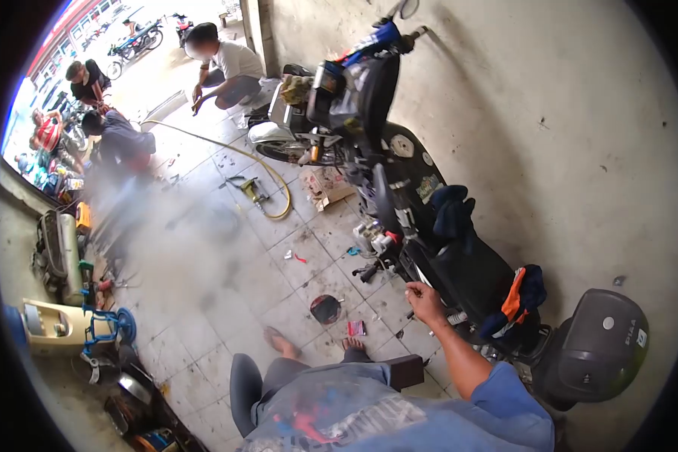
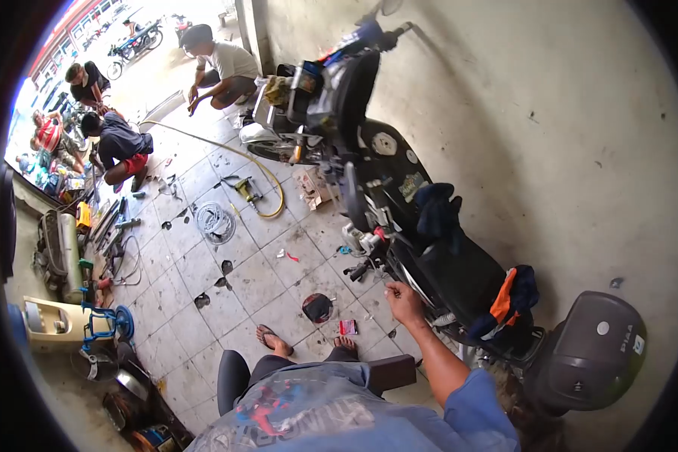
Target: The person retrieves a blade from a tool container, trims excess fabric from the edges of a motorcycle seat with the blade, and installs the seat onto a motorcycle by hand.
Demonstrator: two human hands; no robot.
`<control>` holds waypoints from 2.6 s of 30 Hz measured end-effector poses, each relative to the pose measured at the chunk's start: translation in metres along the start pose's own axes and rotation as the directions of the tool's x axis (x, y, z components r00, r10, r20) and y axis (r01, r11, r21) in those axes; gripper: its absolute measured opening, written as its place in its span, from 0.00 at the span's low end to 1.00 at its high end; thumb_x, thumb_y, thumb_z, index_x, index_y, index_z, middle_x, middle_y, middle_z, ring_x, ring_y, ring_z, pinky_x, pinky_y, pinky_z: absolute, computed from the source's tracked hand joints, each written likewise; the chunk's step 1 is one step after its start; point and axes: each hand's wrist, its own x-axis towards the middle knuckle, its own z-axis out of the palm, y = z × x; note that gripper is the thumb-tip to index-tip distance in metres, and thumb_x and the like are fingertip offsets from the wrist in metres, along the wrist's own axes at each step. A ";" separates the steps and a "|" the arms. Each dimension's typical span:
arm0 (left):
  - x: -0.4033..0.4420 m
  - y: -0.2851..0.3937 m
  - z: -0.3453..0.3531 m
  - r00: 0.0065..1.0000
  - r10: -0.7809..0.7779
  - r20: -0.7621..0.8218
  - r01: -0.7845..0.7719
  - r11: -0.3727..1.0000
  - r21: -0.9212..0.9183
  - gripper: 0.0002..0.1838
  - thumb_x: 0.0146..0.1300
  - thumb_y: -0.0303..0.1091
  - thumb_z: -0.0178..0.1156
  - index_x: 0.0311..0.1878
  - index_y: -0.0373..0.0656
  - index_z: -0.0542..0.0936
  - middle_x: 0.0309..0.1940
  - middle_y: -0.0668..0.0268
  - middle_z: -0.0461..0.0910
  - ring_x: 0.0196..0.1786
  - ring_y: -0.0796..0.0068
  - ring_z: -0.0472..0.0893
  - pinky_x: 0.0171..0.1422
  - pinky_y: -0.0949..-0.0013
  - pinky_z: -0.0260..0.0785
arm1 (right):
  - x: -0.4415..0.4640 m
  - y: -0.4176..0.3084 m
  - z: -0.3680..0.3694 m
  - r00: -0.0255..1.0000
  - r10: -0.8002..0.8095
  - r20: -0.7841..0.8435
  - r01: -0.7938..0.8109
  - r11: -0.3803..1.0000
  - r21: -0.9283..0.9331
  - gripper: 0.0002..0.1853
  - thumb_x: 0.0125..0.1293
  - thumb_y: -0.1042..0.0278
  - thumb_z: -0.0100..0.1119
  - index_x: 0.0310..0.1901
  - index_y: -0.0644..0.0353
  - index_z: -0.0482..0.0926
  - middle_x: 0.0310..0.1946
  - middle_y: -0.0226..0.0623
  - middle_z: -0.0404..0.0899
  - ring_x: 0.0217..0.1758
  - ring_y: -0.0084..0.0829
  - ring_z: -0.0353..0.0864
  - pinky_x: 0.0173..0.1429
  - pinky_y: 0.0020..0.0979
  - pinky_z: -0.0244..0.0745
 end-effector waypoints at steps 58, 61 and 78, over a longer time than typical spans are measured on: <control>0.820 0.589 -0.645 0.989 -0.015 0.146 0.146 -0.017 -0.989 0.04 0.56 0.32 0.56 0.31 0.43 0.76 0.29 0.62 0.80 0.32 0.62 0.79 0.45 0.60 0.78 | 0.595 -0.733 0.681 0.793 -0.421 0.441 0.328 0.904 0.273 0.27 0.49 0.61 0.79 0.48 0.57 0.75 0.60 0.44 0.72 0.65 0.46 0.73 0.68 0.40 0.69; 0.861 0.604 -0.626 0.944 -0.016 0.331 0.330 -0.055 -0.943 0.06 0.54 0.34 0.57 0.30 0.42 0.75 0.29 0.62 0.79 0.33 0.60 0.80 0.47 0.52 0.78 | 0.674 -0.752 0.682 0.691 -0.230 0.686 0.212 0.971 0.113 0.16 0.55 0.60 0.77 0.38 0.58 0.80 0.56 0.41 0.72 0.59 0.41 0.77 0.64 0.38 0.72; 0.910 0.742 -0.640 0.890 -0.030 0.455 0.455 -0.013 -0.891 0.07 0.54 0.36 0.57 0.33 0.43 0.76 0.30 0.61 0.80 0.35 0.59 0.82 0.47 0.54 0.78 | 0.809 -0.781 0.691 0.475 -0.520 0.710 0.783 0.618 -0.072 0.10 0.57 0.70 0.67 0.34 0.63 0.74 0.38 0.45 0.73 0.40 0.48 0.75 0.45 0.44 0.74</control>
